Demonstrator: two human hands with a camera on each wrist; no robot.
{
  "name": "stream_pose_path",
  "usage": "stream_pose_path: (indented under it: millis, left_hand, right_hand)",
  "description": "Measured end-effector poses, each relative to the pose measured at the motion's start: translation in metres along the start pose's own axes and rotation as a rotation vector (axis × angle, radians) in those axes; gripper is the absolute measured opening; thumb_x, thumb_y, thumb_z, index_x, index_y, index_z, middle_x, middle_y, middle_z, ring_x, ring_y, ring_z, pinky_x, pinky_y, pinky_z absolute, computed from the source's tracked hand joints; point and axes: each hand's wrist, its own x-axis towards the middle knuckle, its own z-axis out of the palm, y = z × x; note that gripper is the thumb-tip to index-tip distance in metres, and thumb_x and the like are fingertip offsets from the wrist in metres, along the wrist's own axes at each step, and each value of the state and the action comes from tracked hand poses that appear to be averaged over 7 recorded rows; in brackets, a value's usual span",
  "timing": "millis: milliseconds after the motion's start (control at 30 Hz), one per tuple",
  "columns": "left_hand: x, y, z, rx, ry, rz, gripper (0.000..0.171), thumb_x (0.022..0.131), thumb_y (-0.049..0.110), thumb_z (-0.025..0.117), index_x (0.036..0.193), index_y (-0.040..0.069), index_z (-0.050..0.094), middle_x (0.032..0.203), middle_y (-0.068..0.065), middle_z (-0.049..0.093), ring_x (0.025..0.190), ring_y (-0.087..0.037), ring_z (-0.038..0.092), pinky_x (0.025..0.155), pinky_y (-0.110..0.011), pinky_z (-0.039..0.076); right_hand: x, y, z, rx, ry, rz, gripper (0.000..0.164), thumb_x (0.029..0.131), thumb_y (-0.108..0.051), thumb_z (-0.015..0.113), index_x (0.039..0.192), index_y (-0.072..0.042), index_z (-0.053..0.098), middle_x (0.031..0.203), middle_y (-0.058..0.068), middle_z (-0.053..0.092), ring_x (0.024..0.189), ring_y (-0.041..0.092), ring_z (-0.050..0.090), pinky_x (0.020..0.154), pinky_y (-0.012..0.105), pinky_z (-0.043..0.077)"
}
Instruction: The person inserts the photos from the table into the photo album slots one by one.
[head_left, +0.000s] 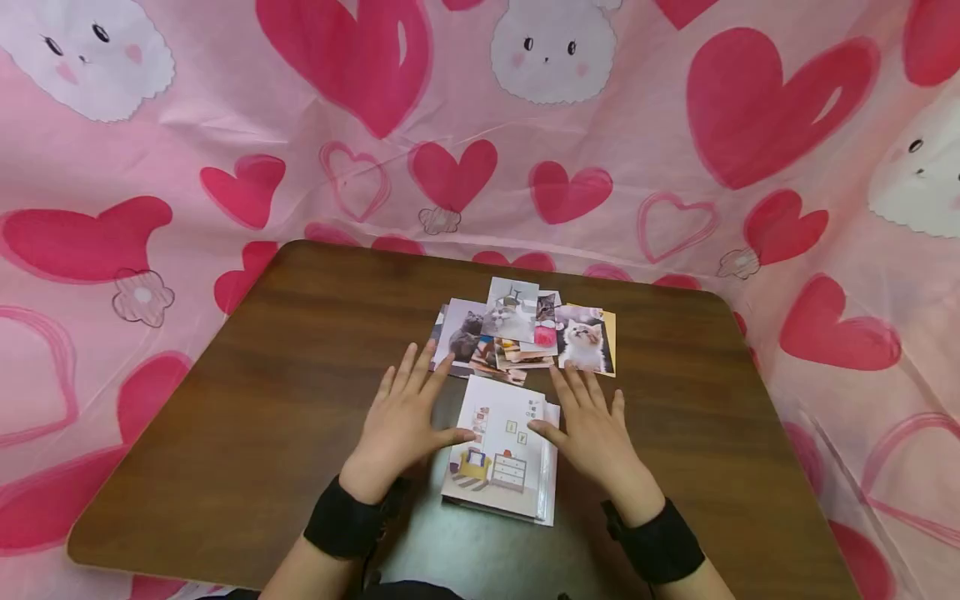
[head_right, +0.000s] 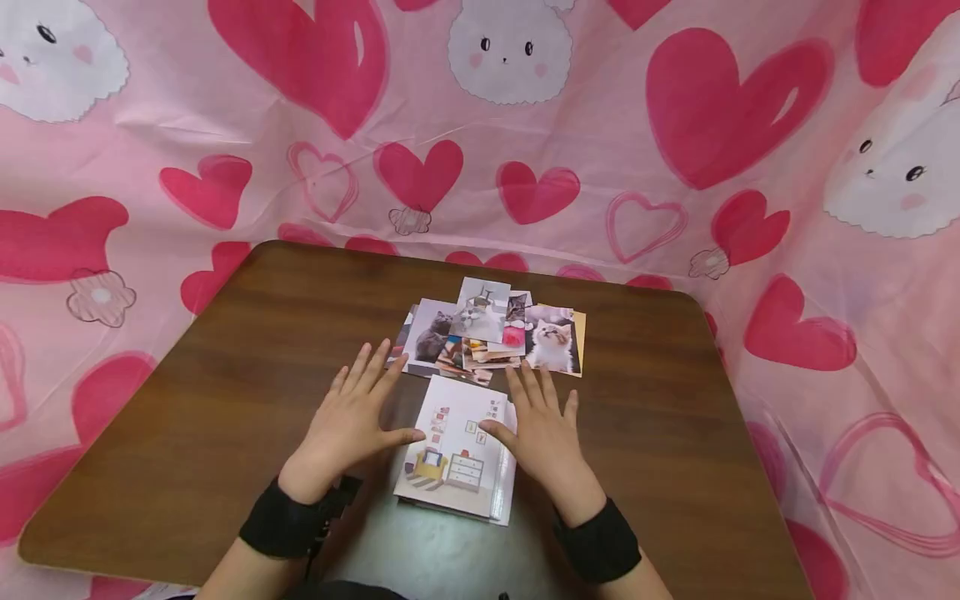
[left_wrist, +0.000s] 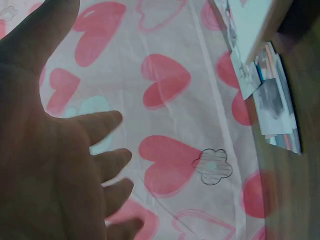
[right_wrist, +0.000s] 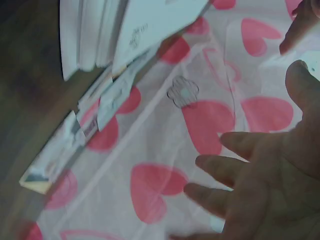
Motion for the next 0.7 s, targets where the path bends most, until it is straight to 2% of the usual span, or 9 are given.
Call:
stream_pose_path:
  millis: [133,200,300,400,533,700]
  left_hand:
    - [-0.006,0.003,0.019,-0.065,0.017,0.14,0.106,0.067,0.061,0.075,0.151,0.015,0.028,0.155,-0.015,0.026,0.141,-0.032,0.027,0.105,-0.052,0.034]
    - [-0.013,0.004,0.032,-0.079,0.012,0.211,0.103,0.068,0.06,0.075,0.149,0.014,0.032,0.152,-0.016,0.032,0.138,-0.033,0.033,0.102,-0.051,0.039]
    - [-0.021,0.005,0.049,-0.073,-0.008,0.274,0.103,0.066,0.062,0.076,0.147,0.013,0.036,0.152,-0.017,0.031,0.138,-0.033,0.032,0.102,-0.051,0.038]
    - [-0.028,0.005,0.062,-0.078,-0.035,0.277,0.107,0.062,0.063,0.078,0.147,0.013,0.036,0.154,-0.018,0.026,0.141,-0.034,0.026,0.104,-0.051,0.035]
    - [-0.033,0.003,0.071,-0.082,-0.047,0.265,0.109,0.058,0.058,0.082,0.147,0.013,0.037,0.155,-0.018,0.023,0.141,-0.034,0.024,0.105,-0.05,0.034]
    - [-0.035,0.0,0.08,-0.082,-0.035,0.252,0.108,0.057,0.055,0.084,0.146,0.013,0.038,0.153,-0.019,0.026,0.139,-0.034,0.029,0.103,-0.048,0.037]
  right_hand:
    - [0.017,0.003,0.014,0.081,-0.036,-0.015,0.076,0.089,-0.042,0.061,0.15,-0.01,0.028,0.147,0.019,0.039,0.134,0.038,0.038,0.102,0.058,0.034]
    - [0.028,0.006,0.024,0.083,-0.052,-0.013,0.069,0.092,-0.037,0.06,0.148,-0.008,0.033,0.143,0.02,0.044,0.131,0.038,0.042,0.102,0.055,0.036]
    - [0.045,0.012,0.037,0.038,-0.071,-0.001,0.062,0.094,-0.037,0.055,0.145,-0.005,0.038,0.144,0.02,0.043,0.135,0.037,0.036,0.105,0.059,0.029]
    - [0.056,0.017,0.047,0.014,-0.094,0.024,0.06,0.095,-0.041,0.052,0.142,-0.004,0.042,0.146,0.019,0.04,0.138,0.036,0.032,0.106,0.062,0.024]
    - [0.062,0.019,0.052,0.036,-0.099,0.026,0.058,0.095,-0.041,0.051,0.138,-0.003,0.047,0.144,0.02,0.042,0.137,0.036,0.033,0.106,0.061,0.026]
    - [0.061,0.014,0.045,0.206,-0.009,0.026,0.049,0.094,-0.034,0.055,0.129,0.0,0.054,0.133,0.02,0.052,0.126,0.037,0.046,0.103,0.053,0.036]
